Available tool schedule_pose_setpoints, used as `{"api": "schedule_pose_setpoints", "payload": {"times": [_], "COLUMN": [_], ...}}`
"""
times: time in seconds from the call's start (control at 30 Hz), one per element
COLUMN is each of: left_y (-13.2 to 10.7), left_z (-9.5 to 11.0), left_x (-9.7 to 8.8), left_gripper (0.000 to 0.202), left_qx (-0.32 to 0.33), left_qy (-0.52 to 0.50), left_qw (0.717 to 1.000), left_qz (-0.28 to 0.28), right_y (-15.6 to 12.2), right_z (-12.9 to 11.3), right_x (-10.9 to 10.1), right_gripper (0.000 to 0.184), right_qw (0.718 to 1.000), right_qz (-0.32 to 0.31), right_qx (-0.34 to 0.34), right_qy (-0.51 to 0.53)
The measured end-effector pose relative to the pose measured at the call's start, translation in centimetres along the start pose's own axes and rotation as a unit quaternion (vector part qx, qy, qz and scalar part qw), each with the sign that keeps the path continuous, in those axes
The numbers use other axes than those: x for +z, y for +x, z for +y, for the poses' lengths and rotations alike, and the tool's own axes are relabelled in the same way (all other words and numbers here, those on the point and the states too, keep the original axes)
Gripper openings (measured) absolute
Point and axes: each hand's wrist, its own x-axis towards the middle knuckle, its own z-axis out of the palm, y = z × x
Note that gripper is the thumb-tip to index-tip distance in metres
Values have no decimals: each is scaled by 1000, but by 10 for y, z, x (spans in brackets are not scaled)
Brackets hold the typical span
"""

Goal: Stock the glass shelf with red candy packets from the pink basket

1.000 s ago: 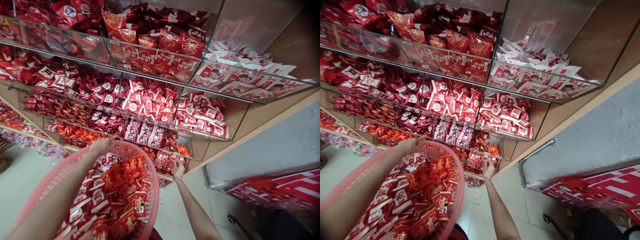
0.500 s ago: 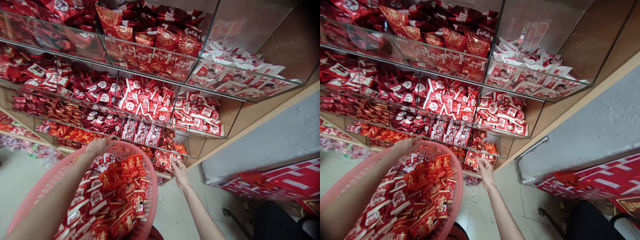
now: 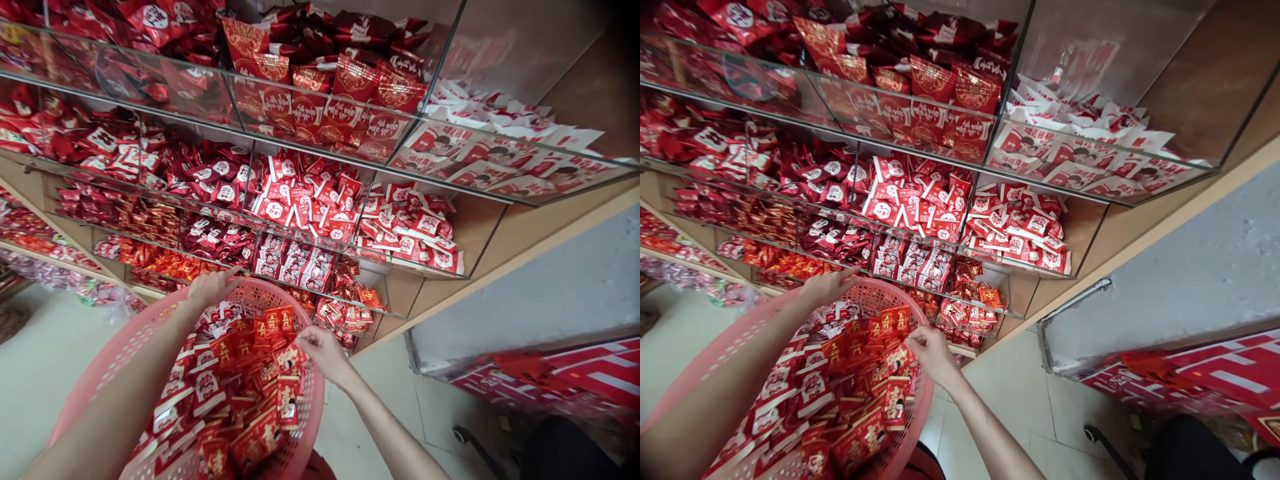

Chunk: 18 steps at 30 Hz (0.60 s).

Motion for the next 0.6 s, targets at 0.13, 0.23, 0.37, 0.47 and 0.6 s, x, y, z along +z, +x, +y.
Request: {"api": "schedule_pose_setpoints", "payload": {"times": [0.13, 0.23, 0.37, 0.47, 0.6], "left_y": [0, 0, 0, 0, 0], "left_z": [-2, -2, -2, -1, -1], "left_x": [2, 3, 2, 0, 0], "left_gripper": [67, 68, 67, 67, 66], "left_qx": [1, 6, 6, 4, 7], "left_qy": [-1, 1, 3, 5, 5], "left_qw": [1000, 1000, 1000, 1000, 1000], "left_qz": [7, 13, 8, 3, 1], "right_y": [3, 5, 8, 8, 7], "right_z": [7, 10, 11, 8, 3], "right_x": [23, 31, 35, 35, 35], "right_gripper": [26, 21, 19, 20, 22], "right_qw": [997, 996, 989, 974, 933], "right_qz": [-47, -45, -47, -35, -8], "right_qx": [55, 75, 85, 60, 7], "right_qy": [-11, -28, -110, -217, -359]}}
